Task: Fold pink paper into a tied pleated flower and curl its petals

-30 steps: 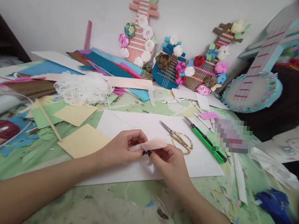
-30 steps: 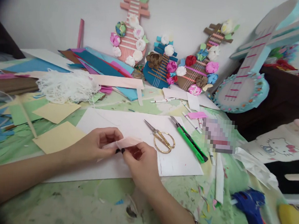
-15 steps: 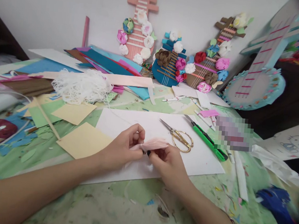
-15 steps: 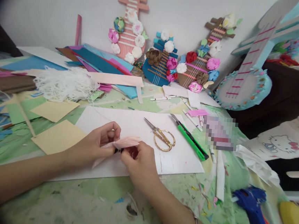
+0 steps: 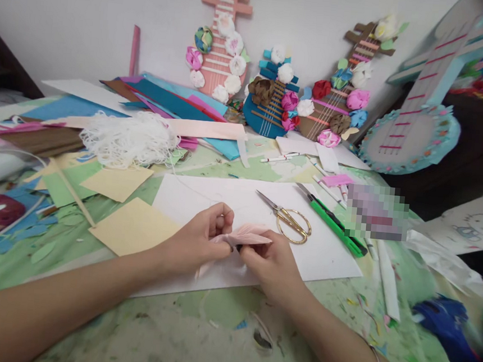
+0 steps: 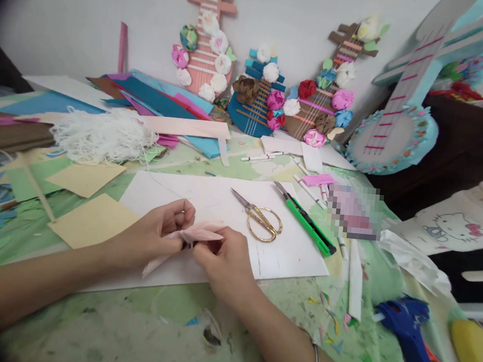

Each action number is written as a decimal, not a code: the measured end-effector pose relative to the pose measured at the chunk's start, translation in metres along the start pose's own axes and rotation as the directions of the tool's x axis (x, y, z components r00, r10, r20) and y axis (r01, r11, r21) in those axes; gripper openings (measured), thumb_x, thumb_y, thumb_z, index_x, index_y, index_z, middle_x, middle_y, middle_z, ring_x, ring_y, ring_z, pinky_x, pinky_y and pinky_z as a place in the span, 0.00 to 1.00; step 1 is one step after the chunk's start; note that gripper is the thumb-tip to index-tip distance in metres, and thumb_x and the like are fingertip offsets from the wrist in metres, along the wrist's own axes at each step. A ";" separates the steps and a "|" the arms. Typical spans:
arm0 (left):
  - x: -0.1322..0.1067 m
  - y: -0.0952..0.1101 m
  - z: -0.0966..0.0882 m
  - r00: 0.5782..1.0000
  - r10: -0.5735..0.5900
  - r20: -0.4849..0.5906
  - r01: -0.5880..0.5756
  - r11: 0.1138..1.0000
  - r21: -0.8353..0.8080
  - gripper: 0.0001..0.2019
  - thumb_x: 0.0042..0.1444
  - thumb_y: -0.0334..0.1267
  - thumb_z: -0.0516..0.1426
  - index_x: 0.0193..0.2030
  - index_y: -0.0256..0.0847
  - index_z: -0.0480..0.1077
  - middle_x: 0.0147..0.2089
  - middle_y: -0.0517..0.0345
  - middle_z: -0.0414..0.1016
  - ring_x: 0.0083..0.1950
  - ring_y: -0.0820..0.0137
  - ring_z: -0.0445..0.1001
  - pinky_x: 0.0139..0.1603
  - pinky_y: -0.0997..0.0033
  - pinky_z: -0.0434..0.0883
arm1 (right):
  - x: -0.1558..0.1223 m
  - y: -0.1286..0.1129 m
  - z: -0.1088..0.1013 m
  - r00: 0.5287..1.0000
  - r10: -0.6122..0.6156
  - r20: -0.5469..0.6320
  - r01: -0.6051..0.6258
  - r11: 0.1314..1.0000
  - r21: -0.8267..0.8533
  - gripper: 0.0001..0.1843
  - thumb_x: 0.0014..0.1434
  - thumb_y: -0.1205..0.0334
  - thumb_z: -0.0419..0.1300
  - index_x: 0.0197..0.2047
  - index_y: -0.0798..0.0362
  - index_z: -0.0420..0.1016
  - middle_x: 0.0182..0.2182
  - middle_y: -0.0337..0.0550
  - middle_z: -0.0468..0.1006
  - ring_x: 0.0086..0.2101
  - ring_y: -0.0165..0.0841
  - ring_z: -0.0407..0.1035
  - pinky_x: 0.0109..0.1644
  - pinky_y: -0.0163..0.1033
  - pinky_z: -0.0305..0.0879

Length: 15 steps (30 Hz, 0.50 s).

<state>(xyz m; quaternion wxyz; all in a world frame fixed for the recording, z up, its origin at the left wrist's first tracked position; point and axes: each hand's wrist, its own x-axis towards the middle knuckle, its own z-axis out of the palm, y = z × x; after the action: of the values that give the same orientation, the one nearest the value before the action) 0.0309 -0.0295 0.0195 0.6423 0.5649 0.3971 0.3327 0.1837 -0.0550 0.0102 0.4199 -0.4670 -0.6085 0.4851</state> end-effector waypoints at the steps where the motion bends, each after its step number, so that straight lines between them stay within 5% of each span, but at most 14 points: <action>1: 0.000 -0.001 0.000 1.000 0.002 0.004 -0.002 1.000 0.007 0.13 0.36 0.26 0.49 0.31 0.40 0.54 0.26 0.66 0.62 0.26 0.79 0.58 0.24 0.79 0.52 | 0.000 0.000 0.001 1.000 -0.009 -0.005 0.009 1.000 0.009 0.16 0.45 0.74 0.52 0.34 0.54 0.77 0.33 0.39 0.78 0.35 0.30 0.70 0.39 0.34 0.64; 7: 0.002 -0.002 -0.009 0.999 0.042 -0.022 -0.040 0.995 0.089 0.12 0.39 0.26 0.53 0.32 0.40 0.57 0.27 0.66 0.64 0.26 0.78 0.62 0.24 0.80 0.55 | 0.003 0.003 -0.009 0.993 -0.094 -0.078 0.079 0.981 -0.178 0.11 0.49 0.72 0.53 0.34 0.54 0.75 0.31 0.40 0.77 0.32 0.30 0.69 0.36 0.34 0.65; 11: 0.007 0.004 -0.026 0.979 0.044 -0.197 -0.042 0.999 0.018 0.14 0.46 0.34 0.58 0.39 0.41 0.60 0.31 0.61 0.70 0.27 0.75 0.68 0.23 0.80 0.60 | 0.009 0.013 -0.029 0.946 -0.248 -0.210 0.122 0.870 -0.478 0.08 0.52 0.68 0.56 0.37 0.54 0.72 0.30 0.40 0.75 0.29 0.29 0.67 0.34 0.36 0.64; 15: 0.015 0.011 -0.048 0.913 0.103 -0.395 -0.132 0.990 -0.045 0.19 0.43 0.38 0.63 0.41 0.38 0.63 0.33 0.57 0.74 0.32 0.71 0.73 0.26 0.78 0.65 | 0.012 0.021 -0.031 0.928 -0.373 0.001 0.266 0.660 -0.702 0.11 0.51 0.73 0.53 0.36 0.53 0.72 0.37 0.45 0.73 0.40 0.36 0.65 0.46 0.44 0.63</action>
<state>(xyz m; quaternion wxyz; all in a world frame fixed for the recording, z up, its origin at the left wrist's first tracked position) -0.0042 0.0076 0.0262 0.5481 0.4867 0.4709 0.4908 0.2148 -0.0354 -0.0041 0.3361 -0.5082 -0.7857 0.1066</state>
